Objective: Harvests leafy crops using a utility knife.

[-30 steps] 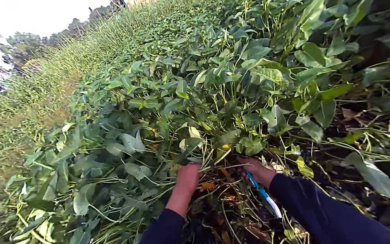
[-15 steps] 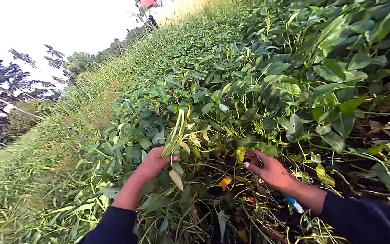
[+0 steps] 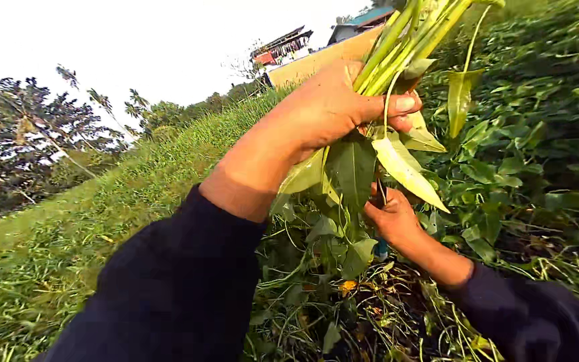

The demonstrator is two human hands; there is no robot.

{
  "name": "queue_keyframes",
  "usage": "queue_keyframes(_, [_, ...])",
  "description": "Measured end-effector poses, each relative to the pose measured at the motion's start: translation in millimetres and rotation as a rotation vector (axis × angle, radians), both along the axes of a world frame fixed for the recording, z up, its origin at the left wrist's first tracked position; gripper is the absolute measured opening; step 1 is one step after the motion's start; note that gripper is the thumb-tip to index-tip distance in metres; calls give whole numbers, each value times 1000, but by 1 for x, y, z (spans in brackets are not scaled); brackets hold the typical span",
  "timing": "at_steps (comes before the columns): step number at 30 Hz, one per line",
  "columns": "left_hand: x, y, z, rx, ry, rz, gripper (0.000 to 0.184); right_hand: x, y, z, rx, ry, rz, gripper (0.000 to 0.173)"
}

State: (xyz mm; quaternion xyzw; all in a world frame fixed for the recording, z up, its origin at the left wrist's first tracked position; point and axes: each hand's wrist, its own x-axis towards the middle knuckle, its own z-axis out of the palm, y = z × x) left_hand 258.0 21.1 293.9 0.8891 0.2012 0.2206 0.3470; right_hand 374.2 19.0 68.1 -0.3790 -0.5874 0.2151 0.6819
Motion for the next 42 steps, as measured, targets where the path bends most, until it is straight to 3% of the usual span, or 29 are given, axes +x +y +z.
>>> queue_keyframes(4, [-16, 8, 20, 57, -55, 147, 22, 42, -50, 22, -59, -7, 3, 17])
queue_keyframes(7, [-59, 30, 1, -69, -160, 292, 22, 65, -90, 29, -258, 176, -26, 22])
queue_keyframes(9, [-86, 43, -36, -144, -190, 412, 16, 71, -110, 28, -395, 348, -76, 26])
queue_keyframes(13, [-109, 29, -161, -273, -12, 419, 12, 72, -136, 12, -574, 580, -93, 29])
queue_keyframes(16, [-98, 4, -252, -529, 136, 155, 10, 68, -143, -17, -682, 772, -107, 27])
queue_keyframes(19, [-72, -27, -313, -890, 159, -74, 20, 69, -141, -60, -744, 942, -190, 22])
queue_keyframes(21, [-62, -45, -336, -1130, 167, -150, 38, 76, -139, -90, -784, 1030, -261, 21])
queue_keyframes(23, [-64, -55, -349, -1246, 188, -182, 37, 86, -141, -121, -807, 1066, -320, 22])
queue_keyframes(26, [-66, -55, -360, -1261, 240, -123, 22, 100, -149, -163, -821, 1089, -411, 21])
queue_keyframes(30, [-73, -52, -381, -1182, 299, 8, 19, 99, -157, -202, -978, 1107, -425, 29])
queue_keyframes(32, [-76, -53, -391, -1150, 298, 55, 19, 93, -162, -214, -1082, 1037, -469, 48])
queue_keyframes(34, [-81, -50, -402, -1124, 282, 76, 17, 84, -171, -221, -1145, 775, -554, 69])
queue_keyframes(37, [-90, -44, -411, -1085, 304, 78, 16, 79, -182, -229, -974, 253, -635, 63])
queue_keyframes(39, [-94, -41, -413, -1067, 324, 64, 14, 81, -182, -229, -916, 39, -527, 55])
queue_keyframes(42, [-92, -44, -408, -1077, 364, -1, 13, 70, -178, -214, -1188, 153, -205, 55])
